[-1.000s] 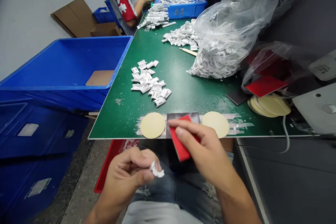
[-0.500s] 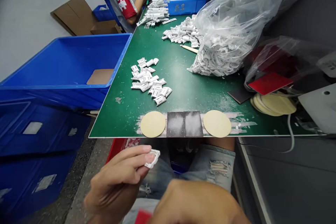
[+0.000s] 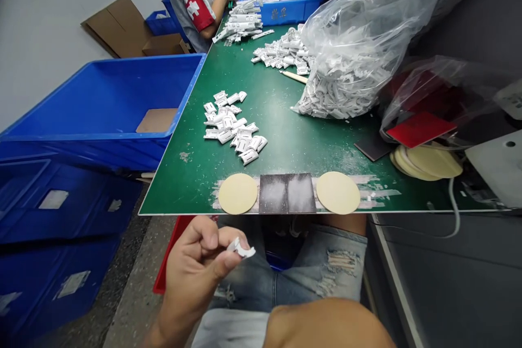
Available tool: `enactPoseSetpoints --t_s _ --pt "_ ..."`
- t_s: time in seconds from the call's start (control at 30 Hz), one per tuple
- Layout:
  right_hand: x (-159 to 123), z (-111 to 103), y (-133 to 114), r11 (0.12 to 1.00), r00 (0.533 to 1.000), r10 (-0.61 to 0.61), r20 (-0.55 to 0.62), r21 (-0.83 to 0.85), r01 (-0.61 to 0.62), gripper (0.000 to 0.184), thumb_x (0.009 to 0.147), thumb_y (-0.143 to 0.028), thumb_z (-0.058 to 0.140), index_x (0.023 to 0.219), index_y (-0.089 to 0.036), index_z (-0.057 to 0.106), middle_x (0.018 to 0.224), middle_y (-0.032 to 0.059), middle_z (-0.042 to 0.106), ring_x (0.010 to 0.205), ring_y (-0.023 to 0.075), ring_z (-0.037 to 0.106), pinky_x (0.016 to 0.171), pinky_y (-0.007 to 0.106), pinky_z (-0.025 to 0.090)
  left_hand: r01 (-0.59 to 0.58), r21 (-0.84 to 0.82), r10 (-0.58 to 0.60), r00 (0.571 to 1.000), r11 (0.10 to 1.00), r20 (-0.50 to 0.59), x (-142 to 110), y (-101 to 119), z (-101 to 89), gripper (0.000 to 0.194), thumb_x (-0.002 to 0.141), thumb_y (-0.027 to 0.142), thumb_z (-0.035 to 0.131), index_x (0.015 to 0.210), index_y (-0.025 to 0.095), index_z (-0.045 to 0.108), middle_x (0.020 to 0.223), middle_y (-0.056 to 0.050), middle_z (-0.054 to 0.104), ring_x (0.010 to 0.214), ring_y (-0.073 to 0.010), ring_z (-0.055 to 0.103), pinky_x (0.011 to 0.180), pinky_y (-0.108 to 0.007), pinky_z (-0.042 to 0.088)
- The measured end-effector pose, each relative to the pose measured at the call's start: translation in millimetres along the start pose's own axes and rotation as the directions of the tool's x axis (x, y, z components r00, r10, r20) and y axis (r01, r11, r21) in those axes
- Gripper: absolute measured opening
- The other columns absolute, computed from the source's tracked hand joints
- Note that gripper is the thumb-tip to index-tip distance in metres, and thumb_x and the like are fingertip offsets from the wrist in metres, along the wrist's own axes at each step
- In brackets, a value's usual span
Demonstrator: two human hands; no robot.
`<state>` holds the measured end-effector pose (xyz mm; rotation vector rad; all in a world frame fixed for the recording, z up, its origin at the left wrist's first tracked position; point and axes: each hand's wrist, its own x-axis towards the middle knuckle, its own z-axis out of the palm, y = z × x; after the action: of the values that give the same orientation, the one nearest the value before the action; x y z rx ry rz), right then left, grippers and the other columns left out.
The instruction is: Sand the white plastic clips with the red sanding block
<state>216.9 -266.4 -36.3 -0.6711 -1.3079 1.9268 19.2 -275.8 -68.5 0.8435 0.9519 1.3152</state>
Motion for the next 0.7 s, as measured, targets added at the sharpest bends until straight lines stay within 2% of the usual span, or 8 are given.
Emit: enactPoseSetpoints --t_s 0.1,0.23,0.3,0.4,0.5,0.53,0.63,0.7 --pt "-2 -3 -1 0.993 0.994 -0.039 -0.099 0.103 0.049 0.026 0.095 -0.052 0.078 0.085 -0.028 0.081 0.075 0.0057 0.080 0.068 0.0246 0.076 0.058 0.031 0.056 0.093 -0.150 -0.078 0.992 0.984 0.103 0 -2 -3.8 0.037 0.087 0.018 0.092 0.092 0.022 0.056 0.084 0.000 0.085 0.077 -0.0114 0.079 0.074 -0.019 0.063" --pt "0 2 -4 0.909 0.899 -0.030 -0.437 0.361 0.206 0.008 0.094 -0.040 0.076 0.092 -0.033 0.081 0.075 0.0003 0.077 0.045 0.0141 0.054 0.051 0.028 0.046 0.137 -0.222 -0.101 0.981 0.965 0.167 -2 -4 -5.5 0.038 0.091 0.019 0.089 0.096 0.024 0.052 0.086 0.000 0.085 0.078 -0.0113 0.078 0.074 -0.019 0.061" --pt "4 7 -4 0.899 0.867 0.015 -0.498 0.385 0.206 0.007 0.089 -0.043 0.084 0.090 -0.035 0.083 0.078 -0.0003 0.078 0.045 0.0125 0.053 0.051 0.027 0.046 0.134 -0.226 -0.093 0.979 0.965 0.181 -3 -5 -4.9 0.040 0.090 0.020 0.090 0.096 0.024 0.051 0.085 0.000 0.085 0.076 -0.0112 0.077 0.072 -0.019 0.060" --pt "12 11 1 0.968 0.878 0.053 -0.475 0.240 0.071 0.018 0.082 -0.051 0.092 0.090 -0.035 0.090 0.085 0.0028 0.085 0.062 0.0193 0.072 0.059 0.029 0.056 0.147 -0.233 -0.101 0.975 0.961 0.199 -5 -5 -3.0 0.039 0.090 0.020 0.090 0.097 0.024 0.051 0.086 0.000 0.085 0.076 -0.0111 0.076 0.072 -0.020 0.060" --pt "18 7 4 0.995 0.731 -0.063 -0.679 -0.099 -0.005 0.017 0.087 -0.041 0.091 0.103 -0.035 0.092 0.101 0.0020 0.090 0.093 0.0234 0.082 0.082 0.030 0.063 0.090 -0.206 -0.047 0.977 0.974 0.207 -7 -2 -0.9 0.037 0.092 0.015 0.087 0.097 0.025 0.052 0.086 0.001 0.085 0.079 -0.0109 0.077 0.074 -0.019 0.061" --pt "19 5 4 0.991 0.708 -0.090 -0.700 -0.134 -0.006 0.017 0.089 -0.040 0.090 0.104 -0.035 0.092 0.102 0.0014 0.090 0.094 0.0230 0.082 0.083 0.029 0.063 0.071 -0.193 -0.029 0.978 0.979 0.209 -7 -1 -0.5 0.037 0.092 0.013 0.087 0.097 0.025 0.052 0.086 0.001 0.085 0.080 -0.0106 0.077 0.075 -0.019 0.060" --pt "20 -1 3 0.997 0.849 -0.031 -0.527 -0.072 -0.008 0.018 0.087 -0.042 0.090 0.101 -0.031 0.093 0.092 0.0026 0.090 0.082 0.0232 0.082 0.074 0.028 0.065 0.084 -0.187 -0.042 0.975 0.979 0.218 -6 1 -0.9 0.036 0.092 0.013 0.086 0.096 0.024 0.052 0.085 0.002 0.084 0.080 -0.0100 0.077 0.075 -0.018 0.059" --pt "22 -4 4 0.993 0.834 -0.048 -0.550 -0.114 -0.018 0.015 0.089 -0.035 0.090 0.103 -0.032 0.093 0.096 0.0018 0.090 0.087 0.0226 0.083 0.078 0.028 0.064 0.106 -0.203 -0.056 0.970 0.973 0.235 -3 0 -2.5 0.037 0.093 0.015 0.087 0.095 0.024 0.051 0.084 0.002 0.084 0.077 -0.0099 0.077 0.073 -0.018 0.059"
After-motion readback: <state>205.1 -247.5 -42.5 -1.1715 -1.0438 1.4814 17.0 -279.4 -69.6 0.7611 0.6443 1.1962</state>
